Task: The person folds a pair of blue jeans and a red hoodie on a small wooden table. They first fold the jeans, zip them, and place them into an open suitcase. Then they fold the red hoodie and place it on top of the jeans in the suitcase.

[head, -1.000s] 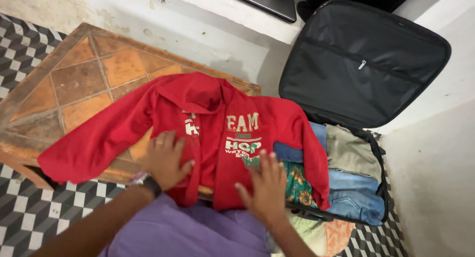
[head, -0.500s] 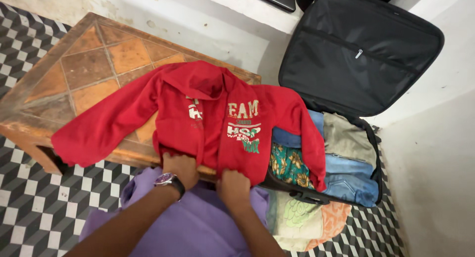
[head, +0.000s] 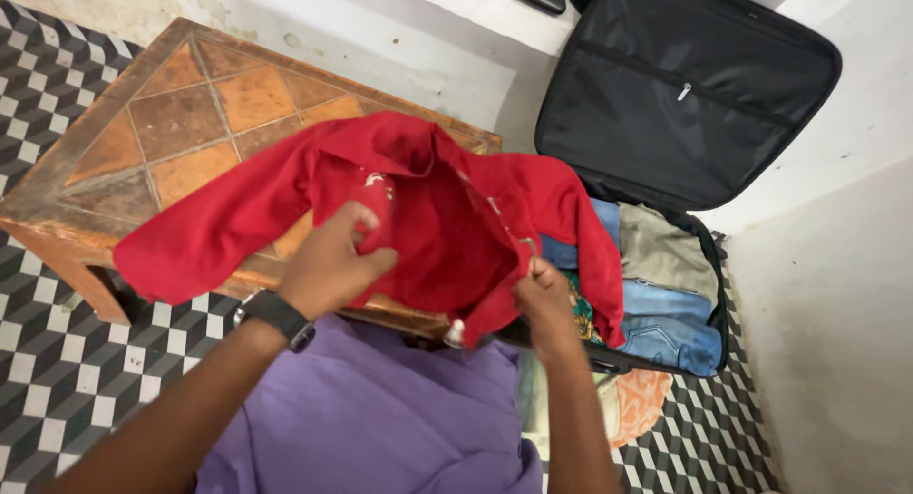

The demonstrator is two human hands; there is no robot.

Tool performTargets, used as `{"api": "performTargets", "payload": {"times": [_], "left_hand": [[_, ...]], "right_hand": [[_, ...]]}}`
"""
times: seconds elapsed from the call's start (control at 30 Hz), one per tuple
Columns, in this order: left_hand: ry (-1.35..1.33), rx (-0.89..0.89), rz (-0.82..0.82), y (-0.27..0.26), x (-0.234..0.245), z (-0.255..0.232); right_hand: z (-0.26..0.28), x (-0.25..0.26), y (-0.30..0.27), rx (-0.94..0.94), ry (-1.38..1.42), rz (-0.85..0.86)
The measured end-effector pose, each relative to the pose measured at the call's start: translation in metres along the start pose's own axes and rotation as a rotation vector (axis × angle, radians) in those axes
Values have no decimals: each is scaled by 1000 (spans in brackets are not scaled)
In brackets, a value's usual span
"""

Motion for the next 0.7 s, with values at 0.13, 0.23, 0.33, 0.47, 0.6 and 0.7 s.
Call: {"api": "performTargets", "payload": {"times": [0.13, 0.23, 0.33, 0.47, 0.6, 0.7], "left_hand": [[-14, -66, 217, -24, -37, 7], [-64, 71, 495, -56, -78, 39], [-32, 186, 573, -87, -105, 66], [-258, 389, 614, -110, -125, 89], [-374, 447, 488, -113, -149, 101], [-840, 705, 433, -110, -171, 107]], "right_hand": [[-3, -19, -13, -114, -23, 139], [-35, -45, -29, -311, -255, 163], [-66, -52, -62, -403, -295, 141], [-101, -62, -90, -539, -244, 123], [-120, -81, -98, -589, 66, 29], [-121, -83, -102, -510, 261, -98]]}}
Point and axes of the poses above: each hand's wrist, its own y-axis towards the middle knuckle, its own x-axis out of the back of the hand, z = x × y, the point moved 4 cm from there along y, towards the middle knuckle, and after that the axes turned 6 degrees about y, right-handed, at the moved point
